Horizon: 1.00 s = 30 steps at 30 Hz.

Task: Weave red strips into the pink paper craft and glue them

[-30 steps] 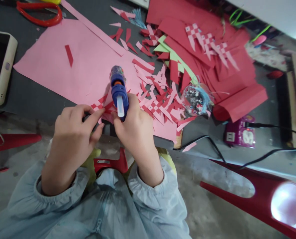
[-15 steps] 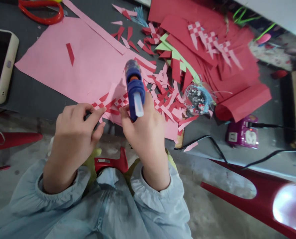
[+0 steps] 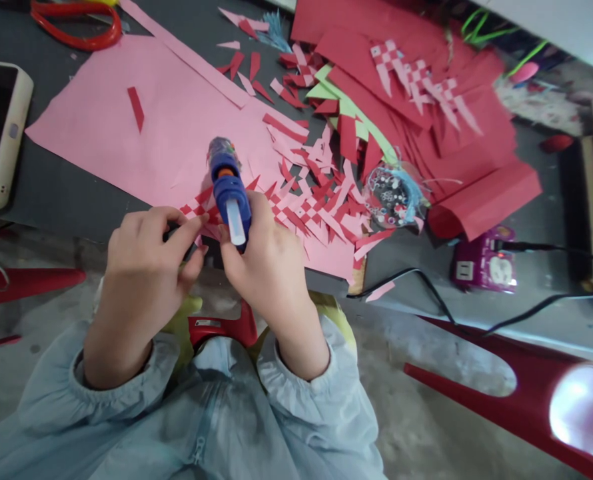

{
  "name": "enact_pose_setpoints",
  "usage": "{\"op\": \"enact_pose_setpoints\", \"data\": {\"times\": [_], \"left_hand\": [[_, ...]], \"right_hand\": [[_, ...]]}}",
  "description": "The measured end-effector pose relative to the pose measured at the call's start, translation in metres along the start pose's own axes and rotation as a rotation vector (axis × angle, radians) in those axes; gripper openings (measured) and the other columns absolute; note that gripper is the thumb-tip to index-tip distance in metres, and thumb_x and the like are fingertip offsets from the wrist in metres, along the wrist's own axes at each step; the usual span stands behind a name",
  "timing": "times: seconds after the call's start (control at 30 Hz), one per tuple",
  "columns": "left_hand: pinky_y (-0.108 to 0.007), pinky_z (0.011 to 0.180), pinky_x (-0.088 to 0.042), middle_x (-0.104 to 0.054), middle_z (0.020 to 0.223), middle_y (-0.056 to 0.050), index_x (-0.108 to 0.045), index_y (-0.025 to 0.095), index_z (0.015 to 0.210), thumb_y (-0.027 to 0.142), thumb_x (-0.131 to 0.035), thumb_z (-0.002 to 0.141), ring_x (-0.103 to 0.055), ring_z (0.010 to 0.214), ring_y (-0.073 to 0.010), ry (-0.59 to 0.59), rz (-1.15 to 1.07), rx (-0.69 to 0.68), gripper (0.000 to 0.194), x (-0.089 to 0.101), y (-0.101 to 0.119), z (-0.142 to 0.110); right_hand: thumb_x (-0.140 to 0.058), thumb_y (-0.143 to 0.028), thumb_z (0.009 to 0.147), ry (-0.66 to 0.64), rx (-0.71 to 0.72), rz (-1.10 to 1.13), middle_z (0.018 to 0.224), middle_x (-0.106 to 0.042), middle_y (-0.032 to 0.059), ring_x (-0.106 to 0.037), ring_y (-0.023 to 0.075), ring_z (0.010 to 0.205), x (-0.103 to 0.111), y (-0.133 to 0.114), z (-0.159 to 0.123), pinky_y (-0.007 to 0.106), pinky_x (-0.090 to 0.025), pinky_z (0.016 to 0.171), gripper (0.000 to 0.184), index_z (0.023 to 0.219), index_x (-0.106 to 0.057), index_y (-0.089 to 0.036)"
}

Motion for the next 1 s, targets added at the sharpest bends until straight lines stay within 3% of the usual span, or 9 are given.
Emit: {"op": "enact_pose_setpoints", "data": {"times": [0.57, 0.8, 1.0], "left_hand": [[-0.045, 0.075, -0.046, -0.066, 0.119, -0.014, -0.068, 0.024, 0.119, 0.025, -0.057, 0.092, -0.057, 0.102, -0.0331, 0.016, 0.022, -0.007, 0.029, -0.0009, 0.0024, -0.0028], [-0.047, 0.076, -0.047, -0.068, 0.117, -0.015, -0.063, 0.013, 0.129, 0.022, -0.052, 0.092, -0.059, 0.103, -0.0326, 0.004, -0.015, 0.008, 0.039, 0.0003, 0.0004, -0.0011], [-0.046, 0.075, -0.046, -0.069, 0.118, -0.014, -0.063, 0.018, 0.129, 0.020, -0.051, 0.092, -0.059, 0.101, -0.0317, -0.004, -0.019, 0.015, 0.039, 0.0019, 0.0006, -0.0009]], "right_hand": [[-0.051, -0.034, 0.089, -0.022, 0.008, -0.012, 0.079, -0.071, 0.0078, -0.067, 0.0234, 0.067, -0.0050, -0.0021, -0.0003, 0.036, -0.052, 0.063, 0.029, 0.110, -0.064, -0.019], [-0.053, -0.033, 0.089, 0.011, 0.043, -0.048, 0.082, -0.073, 0.0090, -0.064, 0.0216, 0.061, -0.0033, -0.0032, -0.0006, 0.035, -0.049, 0.060, 0.027, 0.108, -0.065, -0.018], [-0.054, -0.032, 0.087, 0.006, 0.011, -0.021, 0.079, -0.071, 0.0074, -0.064, 0.0214, 0.062, -0.0026, -0.0023, -0.0001, 0.034, -0.050, 0.061, 0.027, 0.108, -0.066, -0.020]]}}
Point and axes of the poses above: each hand's wrist, its own z-axis towards the middle knuckle, its own x-axis out of the back of the hand, y = z × x, the point moved 5 cm from there along z, towards the middle knuckle
